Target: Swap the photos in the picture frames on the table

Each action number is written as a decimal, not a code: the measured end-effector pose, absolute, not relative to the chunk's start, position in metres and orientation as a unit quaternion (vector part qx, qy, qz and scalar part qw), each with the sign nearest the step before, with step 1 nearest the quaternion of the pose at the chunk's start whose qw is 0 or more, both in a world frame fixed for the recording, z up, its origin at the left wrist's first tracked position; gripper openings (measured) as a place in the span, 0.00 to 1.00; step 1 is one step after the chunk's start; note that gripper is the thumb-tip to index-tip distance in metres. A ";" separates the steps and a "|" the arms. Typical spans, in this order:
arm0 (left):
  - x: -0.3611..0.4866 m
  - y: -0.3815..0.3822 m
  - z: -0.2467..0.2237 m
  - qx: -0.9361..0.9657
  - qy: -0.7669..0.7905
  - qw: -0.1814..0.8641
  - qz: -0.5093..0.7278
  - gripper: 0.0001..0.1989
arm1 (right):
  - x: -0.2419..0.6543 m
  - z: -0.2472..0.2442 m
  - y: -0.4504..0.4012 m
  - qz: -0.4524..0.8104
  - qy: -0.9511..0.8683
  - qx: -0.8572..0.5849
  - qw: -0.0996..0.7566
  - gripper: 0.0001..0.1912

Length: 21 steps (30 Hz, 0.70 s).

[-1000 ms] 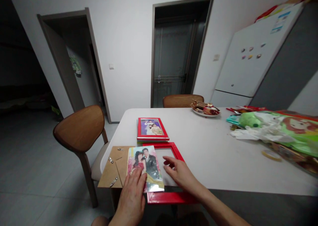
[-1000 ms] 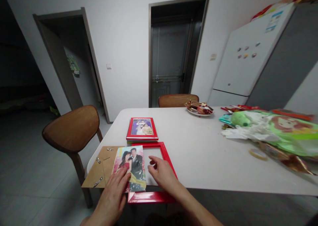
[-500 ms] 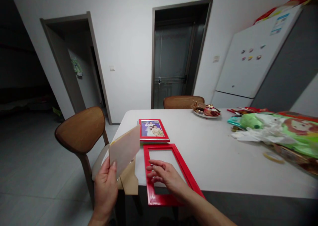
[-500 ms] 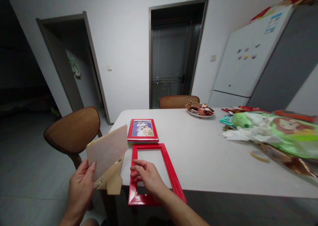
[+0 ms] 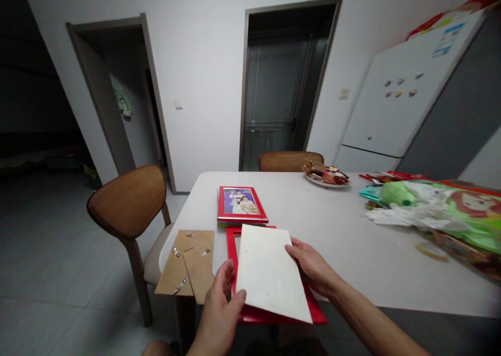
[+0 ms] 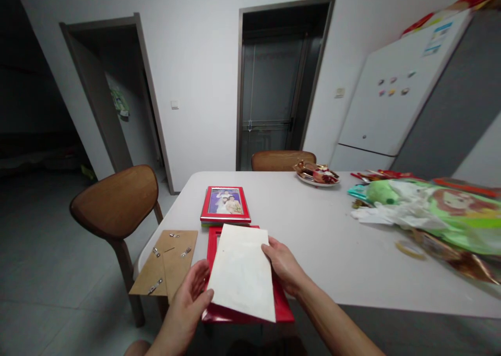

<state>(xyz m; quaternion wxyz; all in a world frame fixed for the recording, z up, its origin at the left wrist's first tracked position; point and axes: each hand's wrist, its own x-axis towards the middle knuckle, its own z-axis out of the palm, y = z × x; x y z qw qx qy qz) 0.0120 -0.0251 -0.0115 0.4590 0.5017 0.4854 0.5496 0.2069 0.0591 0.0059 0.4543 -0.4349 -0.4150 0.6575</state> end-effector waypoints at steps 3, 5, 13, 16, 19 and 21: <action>0.017 -0.028 -0.014 0.626 0.540 0.352 0.438 0.26 | 0.212 0.004 0.072 0.637 -0.459 -0.448 0.427 0.24; 0.021 -0.029 -0.016 0.685 0.546 0.294 0.383 0.26 | 0.209 0.002 0.081 0.617 -0.478 -0.471 0.411 0.24; 0.018 -0.028 -0.039 0.817 0.490 0.126 0.277 0.25 | 0.189 -0.005 0.097 0.537 -0.538 -0.517 0.393 0.25; 0.015 -0.028 -0.040 0.827 0.483 0.105 0.269 0.26 | 0.188 -0.007 0.099 0.472 -0.590 -0.542 0.368 0.23; 0.013 -0.029 -0.037 0.835 0.475 0.093 0.263 0.25 | 0.189 -0.007 0.100 0.289 -0.687 -0.590 0.312 0.19; 0.012 -0.029 -0.033 0.838 0.480 0.092 0.243 0.24 | 0.189 -0.008 0.098 0.153 -0.724 -0.626 0.246 0.17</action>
